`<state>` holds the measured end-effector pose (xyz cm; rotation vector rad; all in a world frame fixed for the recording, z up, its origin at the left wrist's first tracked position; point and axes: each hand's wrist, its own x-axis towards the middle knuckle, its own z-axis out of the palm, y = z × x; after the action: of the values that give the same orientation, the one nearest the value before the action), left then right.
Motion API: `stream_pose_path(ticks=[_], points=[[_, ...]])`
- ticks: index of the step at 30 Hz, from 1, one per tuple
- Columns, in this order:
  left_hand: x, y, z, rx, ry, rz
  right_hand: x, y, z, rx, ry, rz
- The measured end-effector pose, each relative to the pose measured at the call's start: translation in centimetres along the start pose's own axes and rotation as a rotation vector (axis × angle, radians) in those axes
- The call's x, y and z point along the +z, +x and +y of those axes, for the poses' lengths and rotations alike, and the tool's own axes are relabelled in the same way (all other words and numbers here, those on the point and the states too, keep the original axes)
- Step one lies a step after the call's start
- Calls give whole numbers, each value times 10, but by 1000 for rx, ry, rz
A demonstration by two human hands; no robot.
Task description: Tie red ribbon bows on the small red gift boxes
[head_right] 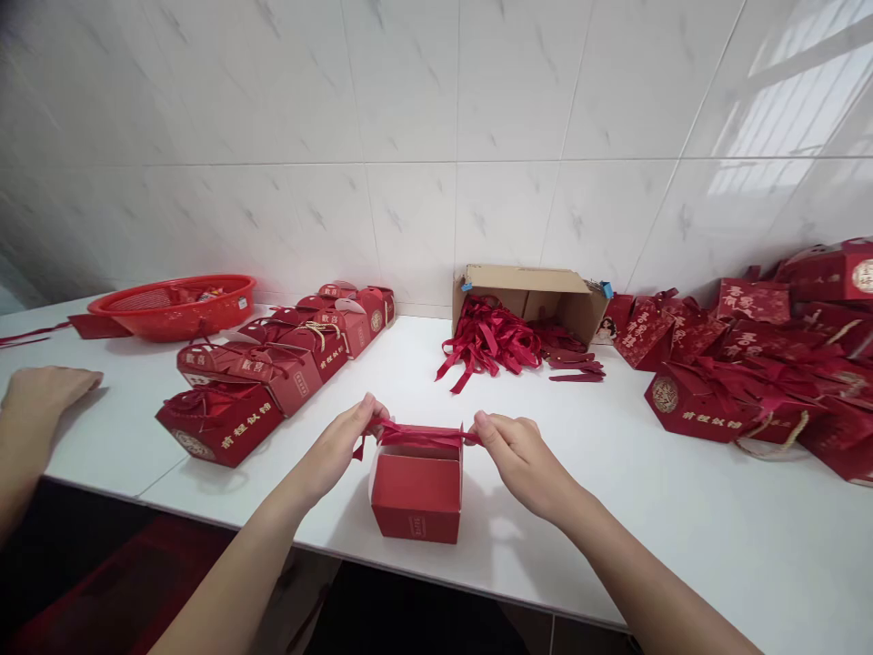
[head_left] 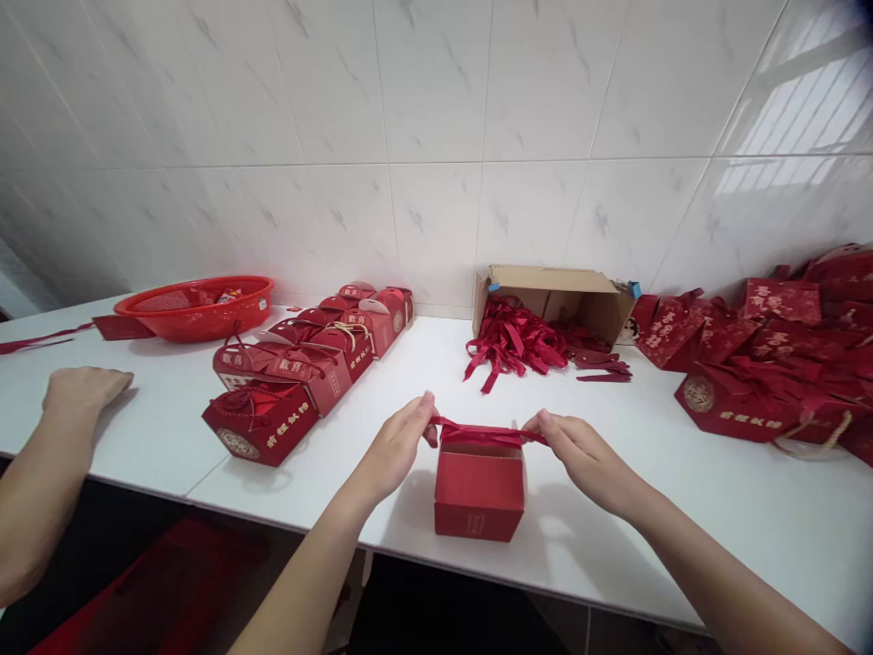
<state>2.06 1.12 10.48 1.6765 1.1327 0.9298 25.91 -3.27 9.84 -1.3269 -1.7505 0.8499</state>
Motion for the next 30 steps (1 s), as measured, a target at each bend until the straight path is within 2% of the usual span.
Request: stream_pose_path(ticks=[3, 8, 16, 18, 20, 22, 25, 30], points=[[0, -1, 3, -73, -90, -74, 0, 3, -10, 90, 105, -106], [1, -7, 7, -23, -221, -187, 5, 4, -11, 131, 314, -137], [8, -10, 8, -8, -87, -139, 14, 6, -10, 96, 377, -109], [5, -11, 9, -2, -90, -159, 14, 5, -10, 88, 384, -109], [0, -11, 12, 15, -76, -229, 13, 4, -9, 90, 384, -116], [-4, -9, 16, 36, 8, -307, 13, 3, -8, 98, 373, -119], [-6, -4, 22, 58, 205, -357, 12, 3, -7, 104, 352, -131], [1, 0, 26, 78, 481, -299, 12, 4, -10, 96, 361, -127]])
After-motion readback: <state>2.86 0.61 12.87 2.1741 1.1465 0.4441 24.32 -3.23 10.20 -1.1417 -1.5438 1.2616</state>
